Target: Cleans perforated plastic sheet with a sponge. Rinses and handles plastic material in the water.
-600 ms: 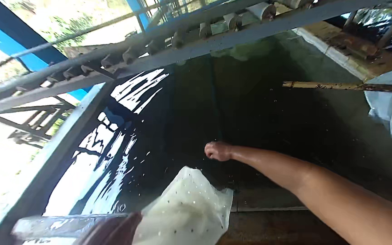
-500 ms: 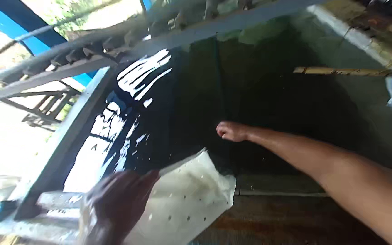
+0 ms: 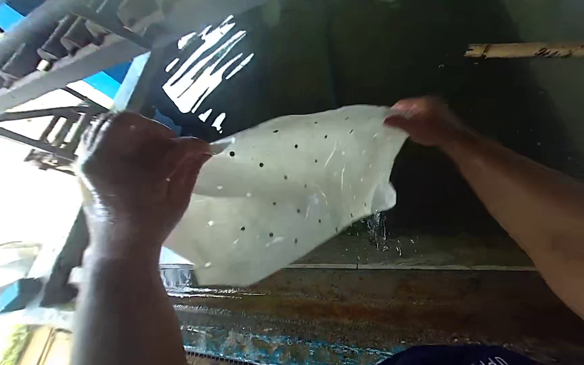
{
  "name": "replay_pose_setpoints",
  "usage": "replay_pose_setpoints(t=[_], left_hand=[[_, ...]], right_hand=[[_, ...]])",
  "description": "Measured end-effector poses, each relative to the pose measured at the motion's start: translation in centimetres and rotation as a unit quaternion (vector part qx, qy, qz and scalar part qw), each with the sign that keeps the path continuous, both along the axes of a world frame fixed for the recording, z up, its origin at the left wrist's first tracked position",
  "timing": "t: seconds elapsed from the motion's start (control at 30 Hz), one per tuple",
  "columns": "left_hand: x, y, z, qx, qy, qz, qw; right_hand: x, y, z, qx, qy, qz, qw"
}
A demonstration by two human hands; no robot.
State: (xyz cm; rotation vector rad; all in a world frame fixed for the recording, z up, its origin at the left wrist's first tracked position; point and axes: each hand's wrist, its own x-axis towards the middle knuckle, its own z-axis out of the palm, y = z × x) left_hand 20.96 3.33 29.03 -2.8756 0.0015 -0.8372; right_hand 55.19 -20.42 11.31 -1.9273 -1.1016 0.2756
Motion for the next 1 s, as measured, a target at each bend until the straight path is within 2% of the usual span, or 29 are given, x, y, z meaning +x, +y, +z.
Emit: replay_pose_setpoints(t=[0.07,0.17,0.23,0.33,0.47,0.53,0.63,0.7,0.8,0.87,0.93,1.0], left_hand=[[1.1,0.6,-3.4,-0.075,0.023,0.036,0.996],[3.4,-0.3,-11.7,-0.189,0.117,0.068,0.973],[5.3,-1.2,-19.2,-0.202,0.194,0.034,0.960],[8.5,-3.7,-28.7,-0.204,0.307,0.032,0.929],[12.3,-7.3,-36.0,-0.269,0.350,0.144,0.886],[12.7,-9.1,-39.1,-0.274,0.346,0.172,0.881],[12.8,-10.9,-40.5,-0.313,0.380,0.161,0.855],[12.5,-11.0,-40.4,-0.320,0.428,0.129,0.836],[11.4,-9.3,-39.1,-0.296,0.511,0.053,0.805],[10.5,-8.0,-38.1,-0.271,0.542,0.015,0.795],[9.8,-7.5,-37.8,-0.266,0.529,-0.004,0.806],[10.0,-8.2,-37.5,-0.274,0.470,0.001,0.839]], right_hand=[[2.4,-4.9,2.3,0.008,-0.139,-0.022,0.990],[3.3,-10.9,1.5,-0.047,-0.222,0.000,0.974],[2.4,-13.4,-2.3,-0.147,-0.233,0.019,0.961],[1.1,-15.8,-11.1,-0.264,-0.196,0.015,0.944],[-0.6,-15.8,-20.6,-0.314,-0.124,-0.041,0.940],[-2.1,-14.3,-21.4,-0.368,-0.055,-0.065,0.926],[-3.0,-12.7,-22.2,-0.446,0.024,-0.049,0.894],[-3.2,-13.1,-22.6,-0.450,0.037,-0.034,0.892],[-2.5,-14.4,-20.0,-0.495,0.072,0.056,0.864],[-1.6,-16.2,-18.0,-0.479,0.066,0.108,0.868],[-1.2,-18.2,-15.1,-0.453,0.046,0.139,0.879],[-0.8,-19.2,-11.9,-0.449,-0.008,0.136,0.883]])
